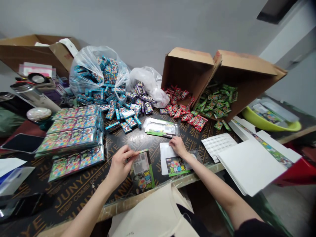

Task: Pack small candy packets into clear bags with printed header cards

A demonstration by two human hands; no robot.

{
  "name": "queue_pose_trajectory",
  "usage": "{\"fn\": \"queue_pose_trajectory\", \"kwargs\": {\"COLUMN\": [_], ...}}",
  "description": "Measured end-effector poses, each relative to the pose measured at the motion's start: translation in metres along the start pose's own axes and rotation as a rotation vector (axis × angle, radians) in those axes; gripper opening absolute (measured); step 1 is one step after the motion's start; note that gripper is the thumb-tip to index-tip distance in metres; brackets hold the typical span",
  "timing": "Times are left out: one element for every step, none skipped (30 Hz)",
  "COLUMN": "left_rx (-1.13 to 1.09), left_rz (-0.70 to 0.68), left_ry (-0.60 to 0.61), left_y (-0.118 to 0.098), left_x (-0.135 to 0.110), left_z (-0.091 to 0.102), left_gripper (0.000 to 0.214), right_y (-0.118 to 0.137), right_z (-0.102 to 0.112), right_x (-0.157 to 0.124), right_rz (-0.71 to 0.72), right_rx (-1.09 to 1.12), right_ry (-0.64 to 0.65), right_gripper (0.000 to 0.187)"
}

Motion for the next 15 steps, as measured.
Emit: {"fn": "queue_pose_trajectory", "kwargs": {"left_rx": [-0.004,-0.008,-0.013,-0.018,-0.022,-0.025,-0.029,-0.032,-0.035,-0.038,-0.04,-0.042,-0.041,-0.04,-0.038], "left_rz": [0.002,0.004,0.005,0.005,0.006,0.009,0.012,0.014,0.016,0.016,0.016,0.016,0.018,0.021,0.025], "left_ry": [-0.004,-0.009,-0.013,-0.016,-0.019,-0.023,-0.026,-0.029,-0.03,-0.032,-0.033,-0.034,-0.035,-0.036,-0.037], "left_y": [0.0001,-0.0002,-0.0007,-0.0014,-0.0021,-0.0026,-0.0029,-0.0029,-0.0028,-0.0026,-0.0022,-0.0019,-0.0016,-0.0015,-0.0017], "left_x": [0.0001,0.0002,0.0003,0.0005,0.0006,0.0008,0.0008,0.0008,0.0006,0.0004,0.0002,0.0,-0.0002,-0.0003,-0.0004], "left_z": [0.0001,0.0004,0.0007,0.001,0.0014,0.0019,0.0023,0.0027,0.0028,0.0029,0.0029,0.0027,0.0025,0.0024,0.0022], "left_gripper": [0.018,0.018,0.018,0.018,0.018,0.018,0.018,0.018,0.017,0.017,0.017,0.017,0.017,0.017,0.017], "right_y": [0.0001,-0.0001,-0.0004,-0.0009,-0.0012,-0.0013,-0.0009,-0.0002,0.0008,0.002,0.0031,0.0043,0.0052,0.0059,0.0062], "right_z": [-0.0009,-0.0017,-0.0023,-0.0026,-0.0026,-0.0022,-0.0016,-0.0009,-0.0002,0.0004,0.0007,0.0008,0.0007,0.0007,0.0009], "right_x": [-0.0004,-0.0001,0.0009,0.0022,0.0039,0.0055,0.0069,0.0077,0.008,0.0075,0.0063,0.0046,0.0027,0.0006,-0.0013], "right_rz": [0.001,-0.001,-0.006,-0.011,-0.016,-0.019,-0.019,-0.017,-0.014,-0.012,-0.01,-0.01,-0.01,-0.011,-0.014], "right_rx": [-0.004,-0.008,-0.012,-0.016,-0.021,-0.026,-0.03,-0.031,-0.03,-0.026,-0.02,-0.011,0.001,0.017,0.036], "right_ry": [0.002,0.004,0.006,0.011,0.015,0.021,0.026,0.029,0.031,0.031,0.029,0.026,0.02,0.013,0.005], "right_gripper": [0.01,0.009,0.009,0.009,0.009,0.009,0.008,0.008,0.007,0.007,0.008,0.009,0.009,0.01,0.011]}}
Point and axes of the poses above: each hand's wrist, its own x-axis towards the middle knuckle, its own z-axis out of the back of the hand, y = z × x, the point moved 7 cm from there along x, towards the middle knuckle, and after that the axes turned 7 degrees about -y, right-handed, at the moved point
